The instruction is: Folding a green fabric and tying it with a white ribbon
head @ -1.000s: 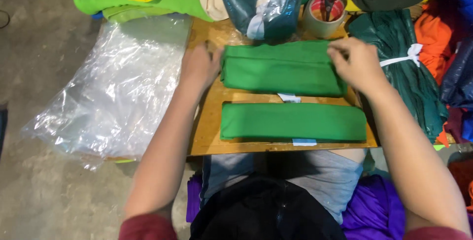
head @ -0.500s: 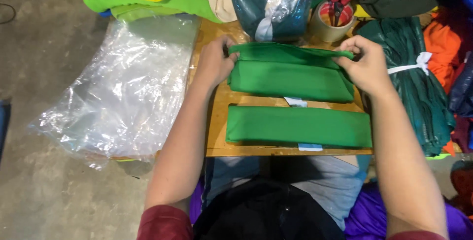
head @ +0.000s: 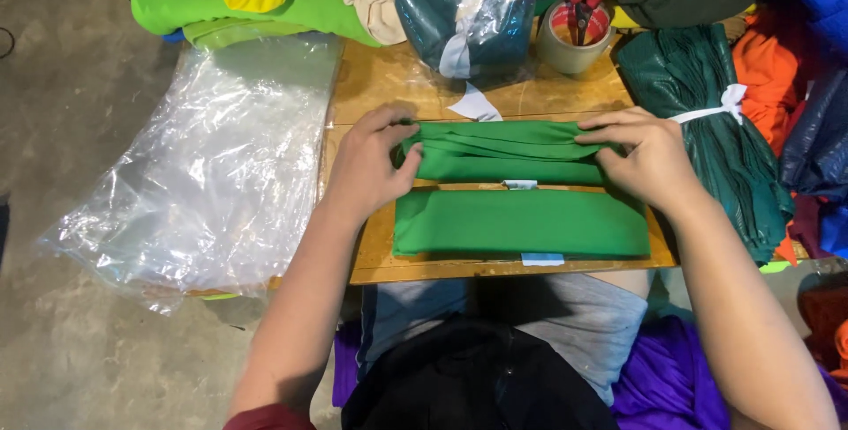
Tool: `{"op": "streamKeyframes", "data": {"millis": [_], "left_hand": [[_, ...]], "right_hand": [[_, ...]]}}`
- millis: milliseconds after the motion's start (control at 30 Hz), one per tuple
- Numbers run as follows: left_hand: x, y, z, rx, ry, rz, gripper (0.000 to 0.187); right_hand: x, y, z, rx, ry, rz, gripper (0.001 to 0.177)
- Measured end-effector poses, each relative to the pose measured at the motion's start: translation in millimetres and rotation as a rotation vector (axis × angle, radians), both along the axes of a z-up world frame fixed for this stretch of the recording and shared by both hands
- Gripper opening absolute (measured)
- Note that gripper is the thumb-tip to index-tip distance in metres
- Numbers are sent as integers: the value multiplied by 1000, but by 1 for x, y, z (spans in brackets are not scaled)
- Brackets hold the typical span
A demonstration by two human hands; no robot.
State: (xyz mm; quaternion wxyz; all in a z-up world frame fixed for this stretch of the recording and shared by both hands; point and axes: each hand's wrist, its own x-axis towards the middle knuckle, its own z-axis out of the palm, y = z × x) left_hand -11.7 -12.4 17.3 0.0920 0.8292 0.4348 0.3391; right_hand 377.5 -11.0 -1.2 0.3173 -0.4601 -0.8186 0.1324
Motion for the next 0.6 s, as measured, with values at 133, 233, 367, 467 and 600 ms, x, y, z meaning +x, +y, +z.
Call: {"op": "streamKeyframes", "data": {"millis": [133,233,367,467,600], "left_hand": [[-3,1,-5,97,52,-94,26],[1,1,-3,120,57,-129,14],[7,-1,-9,186,265,-130,24],[7,-4,-16,245,397,-90,29],[5,-5,-14,148,605,-32,61]], "right_hand": [[-11,-8,13,145,-186,43,20],[-27,-18,29,290,-412,96,46],[-23,-18,29,235,-528,112,42],[-16,-18,25,254,-539,153,60],[-10,-20,17,333,-513,203,36]]}}
